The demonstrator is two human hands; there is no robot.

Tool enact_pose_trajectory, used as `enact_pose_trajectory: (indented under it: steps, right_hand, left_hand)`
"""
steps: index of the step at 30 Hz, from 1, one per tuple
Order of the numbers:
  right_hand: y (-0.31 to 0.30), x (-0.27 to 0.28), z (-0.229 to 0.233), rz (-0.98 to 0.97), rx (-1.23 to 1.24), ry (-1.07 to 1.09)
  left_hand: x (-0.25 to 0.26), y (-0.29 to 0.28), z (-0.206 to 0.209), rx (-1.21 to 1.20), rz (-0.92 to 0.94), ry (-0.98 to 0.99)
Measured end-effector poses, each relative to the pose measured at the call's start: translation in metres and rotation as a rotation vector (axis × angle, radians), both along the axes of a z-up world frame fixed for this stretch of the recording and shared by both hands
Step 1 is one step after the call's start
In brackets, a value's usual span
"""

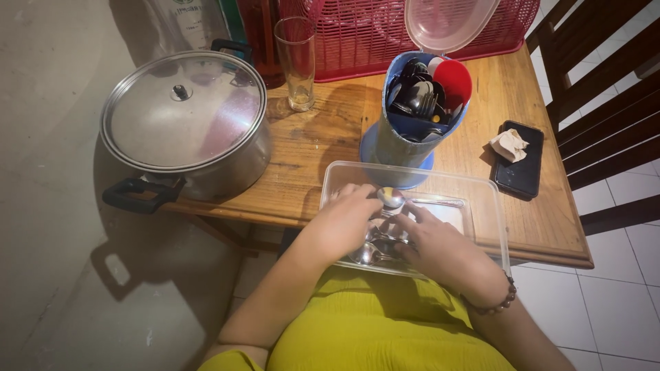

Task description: The person is sorting various spoons and forks from a utensil holder into a clear plastic container.

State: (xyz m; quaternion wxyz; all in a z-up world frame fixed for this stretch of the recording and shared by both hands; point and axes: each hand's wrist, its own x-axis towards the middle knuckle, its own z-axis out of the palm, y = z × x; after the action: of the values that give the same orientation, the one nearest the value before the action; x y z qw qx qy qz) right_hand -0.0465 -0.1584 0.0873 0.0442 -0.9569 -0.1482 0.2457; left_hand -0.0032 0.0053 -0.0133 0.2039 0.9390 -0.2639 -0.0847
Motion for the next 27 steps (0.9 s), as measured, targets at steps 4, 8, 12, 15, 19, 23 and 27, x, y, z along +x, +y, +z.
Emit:
enact_pose_trajectory:
  steps: [4, 8, 12, 15, 19, 23, 27]
  right_hand:
    - [-0.004, 0.001, -0.008, 0.004, 0.007, -0.003]
    - [-0.008, -0.002, -0.008, -0.005, 0.006, -0.024]
    - [-0.022, -0.003, -0.012, -0.058, 0.187, 0.027]
    - [-0.051, -0.001, -0.033, -0.056, 0.150, -0.106]
    - [-0.060, 0.003, 0.008, -0.018, 0.168, -0.242]
    - [-0.064, 0.037, 0.054, -0.017, 0.124, -0.367]
    - [-0.061, 0.094, 0.075, 0.170, 0.345, -0.758]
  left_hand:
    - [-0.004, -0.002, 0.011, -0.001, -0.006, -0.021]
    - [-0.008, -0.004, 0.006, -0.058, -0.061, -0.047]
    - [-0.026, -0.009, 0.073, -0.079, -0.043, 0.207]
    - [-0.028, -0.005, 0.067, -0.182, -0.104, 0.093]
    - [-0.017, 0.005, 0.080, -0.224, -0.177, -0.010]
    - [0.022, 0.011, 0.084, -0.172, -0.128, -0.216]
    - [0.062, 0.005, 0.109, -0.286, -0.006, -0.481]
